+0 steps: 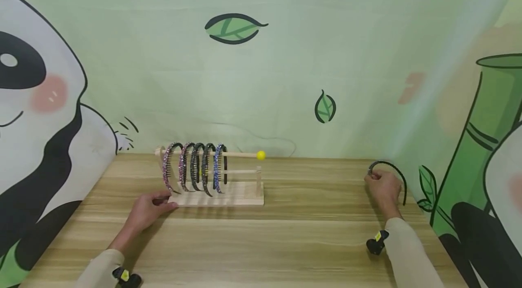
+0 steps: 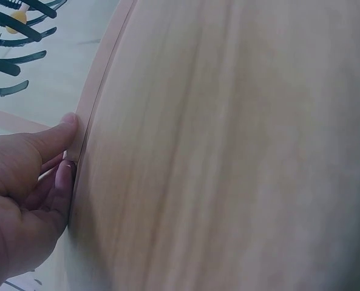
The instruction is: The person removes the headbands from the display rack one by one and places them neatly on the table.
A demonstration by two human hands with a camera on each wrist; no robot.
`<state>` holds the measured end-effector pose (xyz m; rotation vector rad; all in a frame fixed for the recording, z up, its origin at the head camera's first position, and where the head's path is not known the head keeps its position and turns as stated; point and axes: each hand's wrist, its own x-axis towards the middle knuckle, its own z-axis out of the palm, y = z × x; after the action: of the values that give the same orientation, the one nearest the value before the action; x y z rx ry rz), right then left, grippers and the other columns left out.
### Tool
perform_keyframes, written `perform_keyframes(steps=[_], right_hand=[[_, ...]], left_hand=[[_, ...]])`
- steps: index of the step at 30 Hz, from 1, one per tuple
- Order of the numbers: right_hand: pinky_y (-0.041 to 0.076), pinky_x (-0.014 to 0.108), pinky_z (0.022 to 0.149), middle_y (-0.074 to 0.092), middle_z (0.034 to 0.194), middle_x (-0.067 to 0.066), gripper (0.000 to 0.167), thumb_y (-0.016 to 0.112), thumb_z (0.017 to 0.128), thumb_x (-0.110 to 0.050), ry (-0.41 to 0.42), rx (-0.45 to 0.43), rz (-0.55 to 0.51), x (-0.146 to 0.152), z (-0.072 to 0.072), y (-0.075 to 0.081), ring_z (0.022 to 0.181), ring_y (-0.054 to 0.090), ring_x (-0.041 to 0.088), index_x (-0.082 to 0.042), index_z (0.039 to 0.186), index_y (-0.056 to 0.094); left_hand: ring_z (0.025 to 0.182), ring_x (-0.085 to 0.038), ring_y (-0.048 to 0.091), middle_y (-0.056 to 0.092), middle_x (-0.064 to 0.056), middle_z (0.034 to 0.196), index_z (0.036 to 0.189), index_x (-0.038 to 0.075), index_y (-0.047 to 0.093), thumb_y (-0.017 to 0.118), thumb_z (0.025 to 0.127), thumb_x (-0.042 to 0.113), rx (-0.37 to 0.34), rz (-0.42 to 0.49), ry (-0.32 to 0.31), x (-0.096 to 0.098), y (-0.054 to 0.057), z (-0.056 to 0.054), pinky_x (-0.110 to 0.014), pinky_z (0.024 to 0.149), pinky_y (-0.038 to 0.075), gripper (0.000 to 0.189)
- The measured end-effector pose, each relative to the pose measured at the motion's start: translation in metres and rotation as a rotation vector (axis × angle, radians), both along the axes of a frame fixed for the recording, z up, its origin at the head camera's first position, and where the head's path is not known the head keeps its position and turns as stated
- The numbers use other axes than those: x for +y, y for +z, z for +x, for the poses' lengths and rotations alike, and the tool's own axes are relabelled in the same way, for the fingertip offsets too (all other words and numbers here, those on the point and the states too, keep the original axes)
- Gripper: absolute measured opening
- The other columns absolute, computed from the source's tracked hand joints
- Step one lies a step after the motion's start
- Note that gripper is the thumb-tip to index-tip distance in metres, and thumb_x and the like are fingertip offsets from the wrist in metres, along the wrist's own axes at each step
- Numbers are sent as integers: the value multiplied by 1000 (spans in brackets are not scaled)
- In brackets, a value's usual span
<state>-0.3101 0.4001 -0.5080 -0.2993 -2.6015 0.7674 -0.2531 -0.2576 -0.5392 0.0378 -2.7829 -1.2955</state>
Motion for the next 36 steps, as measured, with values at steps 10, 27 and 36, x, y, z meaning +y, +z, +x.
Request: perform_keyframes(steps=[10, 27, 36], right_hand=[[41, 53, 87, 75, 91, 22, 22, 71, 88, -13, 35, 36, 35, -1, -2, -7, 90, 68, 43, 5, 100, 76], [39, 55, 97, 74, 102, 24, 35, 71, 94, -18, 33, -43, -25, -4, 1, -18, 99, 67, 45, 9, 115, 71], [44, 51, 89, 75, 94, 23, 29, 75, 91, -20, 10, -22, -14, -3, -1, -24, 92, 69, 44, 6, 105, 75]], left_hand=[[99, -23, 65, 74, -13, 110, 129, 0, 69, 81, 89, 23, -4, -9, 6, 0, 0, 0, -39, 86, 53, 47], [101, -24, 68, 74, -16, 115, 127, -1, 69, 82, 89, 22, 10, -4, 5, 0, -1, 0, -41, 87, 54, 47], [103, -26, 68, 73, -18, 119, 128, -1, 69, 82, 89, 22, 0, 3, 17, 0, -2, -1, -44, 90, 55, 47]])
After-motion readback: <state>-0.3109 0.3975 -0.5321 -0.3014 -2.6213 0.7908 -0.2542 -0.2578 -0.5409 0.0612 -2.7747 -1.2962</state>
